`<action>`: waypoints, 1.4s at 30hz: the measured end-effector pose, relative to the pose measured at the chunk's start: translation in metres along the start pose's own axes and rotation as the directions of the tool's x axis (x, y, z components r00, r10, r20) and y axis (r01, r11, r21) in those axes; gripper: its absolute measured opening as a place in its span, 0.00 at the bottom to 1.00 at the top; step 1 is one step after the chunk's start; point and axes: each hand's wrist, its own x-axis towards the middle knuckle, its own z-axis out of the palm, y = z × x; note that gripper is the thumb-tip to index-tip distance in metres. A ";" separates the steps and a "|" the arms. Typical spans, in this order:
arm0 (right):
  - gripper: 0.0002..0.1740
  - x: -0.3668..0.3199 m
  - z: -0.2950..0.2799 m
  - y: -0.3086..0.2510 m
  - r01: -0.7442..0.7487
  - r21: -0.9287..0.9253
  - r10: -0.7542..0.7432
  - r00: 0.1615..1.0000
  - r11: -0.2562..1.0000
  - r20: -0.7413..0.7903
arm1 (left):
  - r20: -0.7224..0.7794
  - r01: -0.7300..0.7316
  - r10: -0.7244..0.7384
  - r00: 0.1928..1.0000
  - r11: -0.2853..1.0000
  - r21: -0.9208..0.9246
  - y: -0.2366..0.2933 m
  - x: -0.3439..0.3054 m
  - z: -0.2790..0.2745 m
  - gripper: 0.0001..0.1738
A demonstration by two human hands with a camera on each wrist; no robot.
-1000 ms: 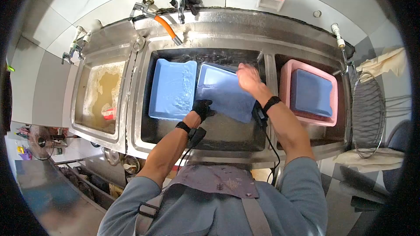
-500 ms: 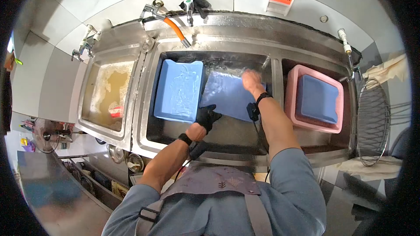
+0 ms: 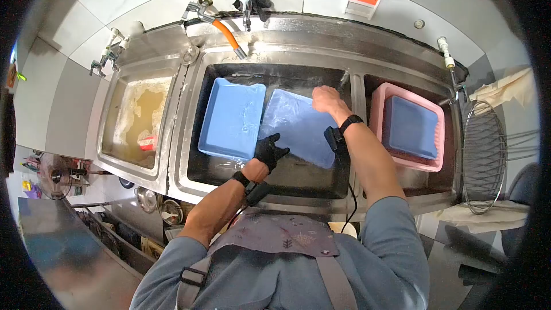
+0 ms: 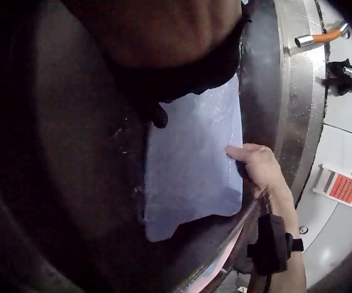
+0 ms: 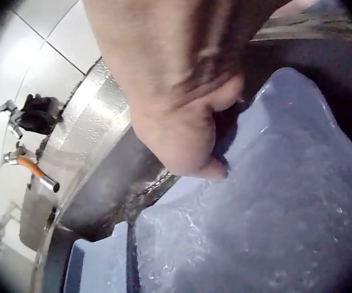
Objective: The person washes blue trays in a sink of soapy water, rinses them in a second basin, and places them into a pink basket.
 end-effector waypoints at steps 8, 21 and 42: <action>0.18 -0.024 -0.025 -0.013 0.105 -0.009 -0.105 0.994 0.994 0.026 | 0.011 -0.042 0.044 0.999 0.986 -0.161 0.027 -0.009 -0.014 0.24; 0.24 -0.039 -0.027 -0.017 -0.033 0.196 -0.032 0.946 0.980 0.321 | 0.603 0.680 -0.344 0.720 0.177 -0.712 -0.028 0.008 0.019 0.10; 0.26 -0.075 -0.068 0.014 0.037 0.454 -0.213 0.915 0.890 0.343 | 0.317 0.395 -0.301 0.900 0.251 -0.884 0.045 -0.001 -0.042 0.12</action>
